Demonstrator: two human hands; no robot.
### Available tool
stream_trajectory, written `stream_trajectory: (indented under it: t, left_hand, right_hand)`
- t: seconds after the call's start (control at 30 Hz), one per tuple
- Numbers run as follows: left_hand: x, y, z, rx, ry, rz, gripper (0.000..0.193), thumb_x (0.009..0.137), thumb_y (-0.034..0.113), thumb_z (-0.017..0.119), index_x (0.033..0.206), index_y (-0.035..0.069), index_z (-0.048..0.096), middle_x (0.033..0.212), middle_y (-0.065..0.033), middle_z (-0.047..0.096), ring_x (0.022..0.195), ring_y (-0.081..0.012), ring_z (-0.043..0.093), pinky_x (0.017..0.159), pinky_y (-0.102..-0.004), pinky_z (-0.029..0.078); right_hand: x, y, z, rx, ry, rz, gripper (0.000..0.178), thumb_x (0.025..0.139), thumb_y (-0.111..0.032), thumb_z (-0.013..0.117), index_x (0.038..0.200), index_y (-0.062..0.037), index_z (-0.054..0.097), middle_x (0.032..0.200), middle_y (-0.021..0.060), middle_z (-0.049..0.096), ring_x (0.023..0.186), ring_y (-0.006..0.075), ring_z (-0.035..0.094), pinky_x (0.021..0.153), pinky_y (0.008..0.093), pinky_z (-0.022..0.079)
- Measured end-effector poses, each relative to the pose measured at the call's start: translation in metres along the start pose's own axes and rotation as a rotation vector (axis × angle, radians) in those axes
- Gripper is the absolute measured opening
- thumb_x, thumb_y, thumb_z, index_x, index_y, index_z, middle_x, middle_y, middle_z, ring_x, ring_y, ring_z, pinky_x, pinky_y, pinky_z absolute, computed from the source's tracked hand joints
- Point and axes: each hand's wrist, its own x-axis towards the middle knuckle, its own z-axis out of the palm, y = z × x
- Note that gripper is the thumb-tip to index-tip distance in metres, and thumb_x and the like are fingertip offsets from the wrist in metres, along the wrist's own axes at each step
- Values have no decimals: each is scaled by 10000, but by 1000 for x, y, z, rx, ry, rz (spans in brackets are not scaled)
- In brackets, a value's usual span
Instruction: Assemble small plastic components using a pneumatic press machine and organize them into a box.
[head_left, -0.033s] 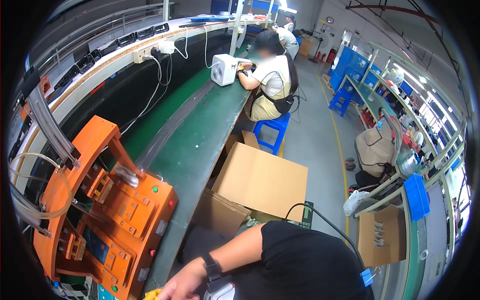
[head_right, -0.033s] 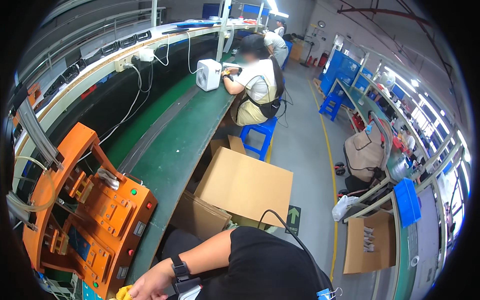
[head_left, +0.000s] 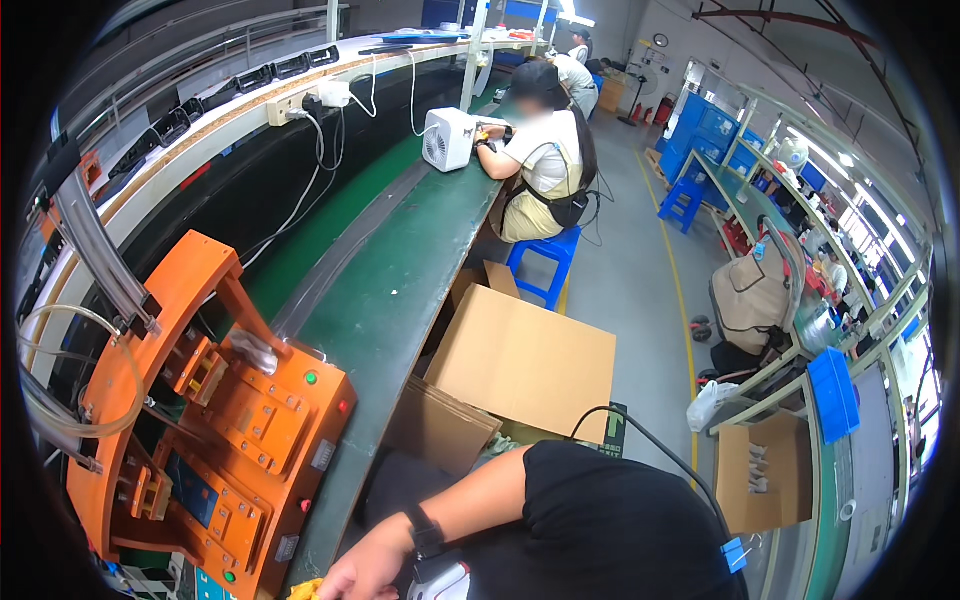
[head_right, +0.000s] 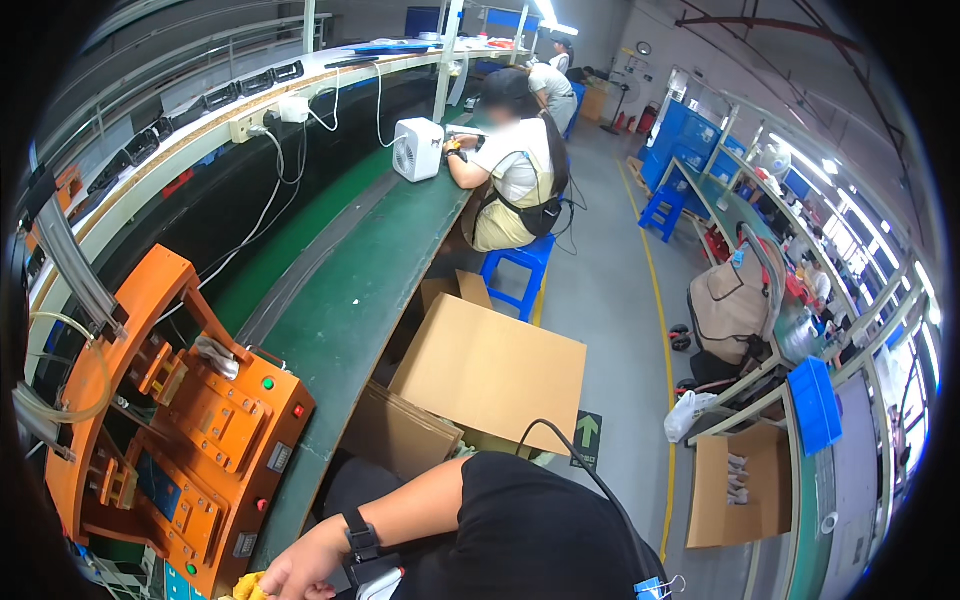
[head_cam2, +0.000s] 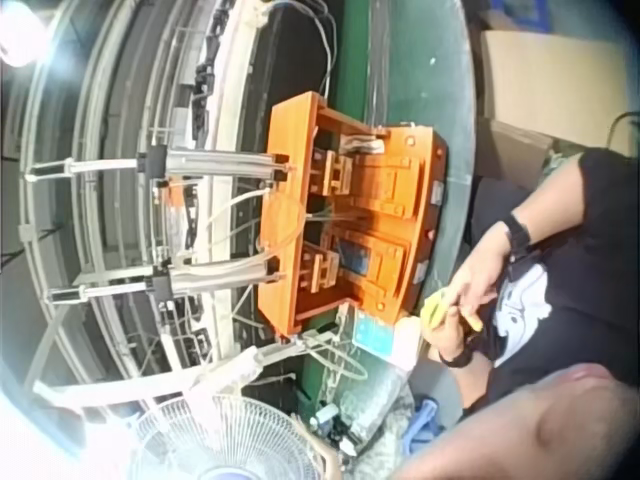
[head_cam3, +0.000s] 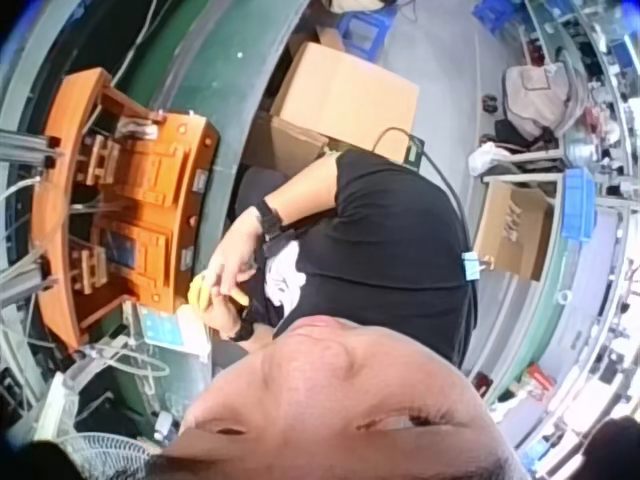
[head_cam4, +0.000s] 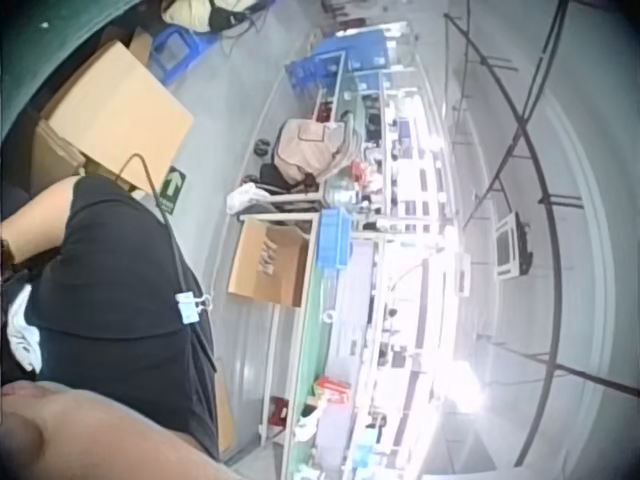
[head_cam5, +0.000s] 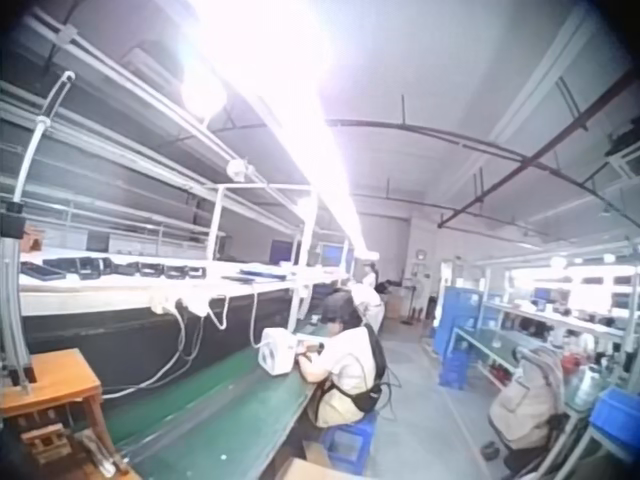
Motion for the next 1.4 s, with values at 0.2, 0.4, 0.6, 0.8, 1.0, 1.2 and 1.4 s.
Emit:
stream_trajectory:
  t: [0.2, 0.4, 0.6, 0.8, 1.0, 1.2, 1.4]
  left_hand:
    - [-6, 13, 5, 205, 0, -220, 308, 895, 59, 696, 1169, -55, 612, 1059, -138, 669, 970, -211, 634, 880, -332, 523]
    - [21, 14, 9, 216, 4, 24, 270, 722, 78, 836, 957, 9, 722, 878, -118, 718, 740, -218, 692, 673, -298, 540]
    - [1, 10, 0, 166, 101, -69, 267, 718, 61, 829, 957, 20, 717, 875, -101, 711, 749, -207, 681, 676, -281, 523]
    - [0, 8, 2, 140, 138, -48, 274, 730, 81, 825, 972, 25, 712, 901, -91, 706, 777, -204, 676, 719, -285, 524]
    - [2, 5, 2, 154, 124, -58, 291, 733, 83, 822, 994, 17, 713, 920, -101, 714, 804, -231, 689, 739, -295, 531]
    - [3, 5, 12, 171, 69, -131, 286, 739, 109, 836, 990, 28, 724, 904, -102, 723, 810, -235, 694, 740, -303, 533]
    - [2, 0, 18, 226, 48, -76, 389, 705, 154, 872, 1042, 28, 722, 934, -101, 729, 803, -220, 695, 734, -292, 521]
  right_hand:
    - [5, 2, 14, -586, 248, -263, 443, 866, -321, 747, 1192, -67, 589, 857, 141, 671, 701, 262, 637, 636, 372, 504]
    - [-15, -1, 6, -684, 325, -16, 380, 874, -368, 739, 974, -49, 559, 635, 85, 571, 519, 238, 573, 486, 353, 417]
    - [-3, -10, 1, -646, 227, 35, 419, 841, -286, 773, 1116, -29, 588, 825, 108, 596, 721, 265, 600, 643, 361, 485]
    - [-2, -10, 2, -745, 266, -44, 440, 861, -345, 740, 1112, -27, 568, 865, 113, 617, 726, 271, 627, 619, 367, 505]
    - [-5, -2, -3, -842, 293, -48, 446, 851, -373, 739, 1089, -27, 589, 888, 140, 634, 763, 317, 639, 655, 403, 508]
    - [-9, 0, -5, -1014, 284, -33, 368, 856, -379, 726, 956, -52, 589, 790, 145, 615, 743, 365, 613, 642, 440, 487]
    - [-11, -2, -4, -991, 227, 71, 347, 857, -372, 720, 903, -65, 566, 759, 135, 598, 706, 366, 596, 617, 447, 470]
